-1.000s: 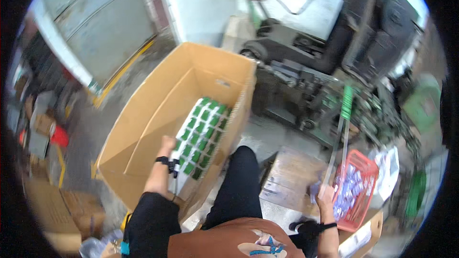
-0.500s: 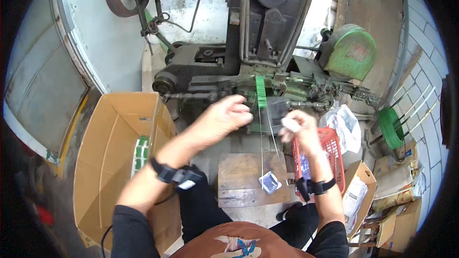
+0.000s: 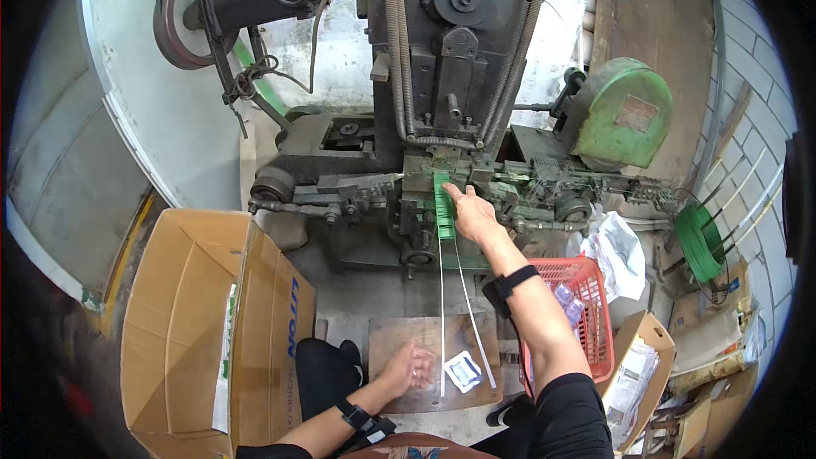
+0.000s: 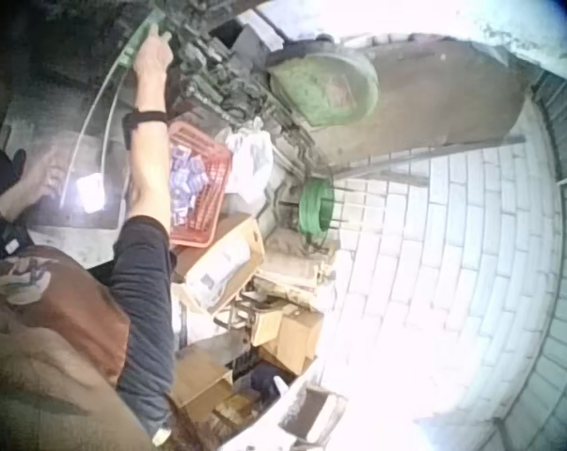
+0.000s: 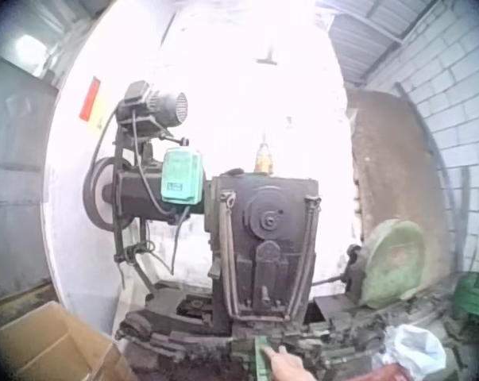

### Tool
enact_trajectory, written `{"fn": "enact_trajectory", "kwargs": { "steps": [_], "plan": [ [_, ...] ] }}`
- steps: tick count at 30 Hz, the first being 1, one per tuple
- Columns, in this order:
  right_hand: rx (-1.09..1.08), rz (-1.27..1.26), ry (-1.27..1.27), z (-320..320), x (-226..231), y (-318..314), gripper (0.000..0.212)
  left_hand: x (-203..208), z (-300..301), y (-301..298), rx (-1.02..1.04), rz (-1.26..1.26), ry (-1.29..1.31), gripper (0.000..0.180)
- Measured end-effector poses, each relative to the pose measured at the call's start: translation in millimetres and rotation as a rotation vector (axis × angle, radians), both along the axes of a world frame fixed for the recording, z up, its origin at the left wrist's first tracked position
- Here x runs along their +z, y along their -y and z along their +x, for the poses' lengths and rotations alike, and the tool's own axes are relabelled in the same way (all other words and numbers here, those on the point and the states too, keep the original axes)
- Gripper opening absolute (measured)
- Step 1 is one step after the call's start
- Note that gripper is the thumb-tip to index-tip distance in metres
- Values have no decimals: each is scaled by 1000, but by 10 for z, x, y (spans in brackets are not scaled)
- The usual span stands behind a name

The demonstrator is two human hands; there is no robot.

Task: Sorting and packing small metal parts into plastic bags at a workbench.

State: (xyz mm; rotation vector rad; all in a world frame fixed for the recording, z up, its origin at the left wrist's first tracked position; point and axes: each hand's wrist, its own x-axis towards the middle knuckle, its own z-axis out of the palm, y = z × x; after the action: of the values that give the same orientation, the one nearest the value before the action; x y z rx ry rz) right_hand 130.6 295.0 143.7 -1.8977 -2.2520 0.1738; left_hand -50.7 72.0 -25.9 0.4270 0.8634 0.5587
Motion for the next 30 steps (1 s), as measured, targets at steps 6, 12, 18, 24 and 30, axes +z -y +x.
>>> {"fn": "enact_trajectory", "kwargs": {
  "steps": [6, 12, 18, 24, 30],
  "plan": [
    [20, 12, -125, 71, -260, 147, 60, 44, 242, 106, -120, 29, 102, 59],
    [192, -157, -341, 216, -302, 1402, 23, 468, 343, 248, -139, 23, 200, 67],
    [95, -242, -661, 283, -489, 2141, 18, 579, 356, 424, -169, 4, 232, 63],
    [41, 8, -644, 141, -528, 2596, 23, 709, 481, 474, 67, 18, 255, 53],
    [43, 121, -379, 18, -460, 2749, 30, 597, 505, 301, 3, -38, 202, 50]
  ]
}}
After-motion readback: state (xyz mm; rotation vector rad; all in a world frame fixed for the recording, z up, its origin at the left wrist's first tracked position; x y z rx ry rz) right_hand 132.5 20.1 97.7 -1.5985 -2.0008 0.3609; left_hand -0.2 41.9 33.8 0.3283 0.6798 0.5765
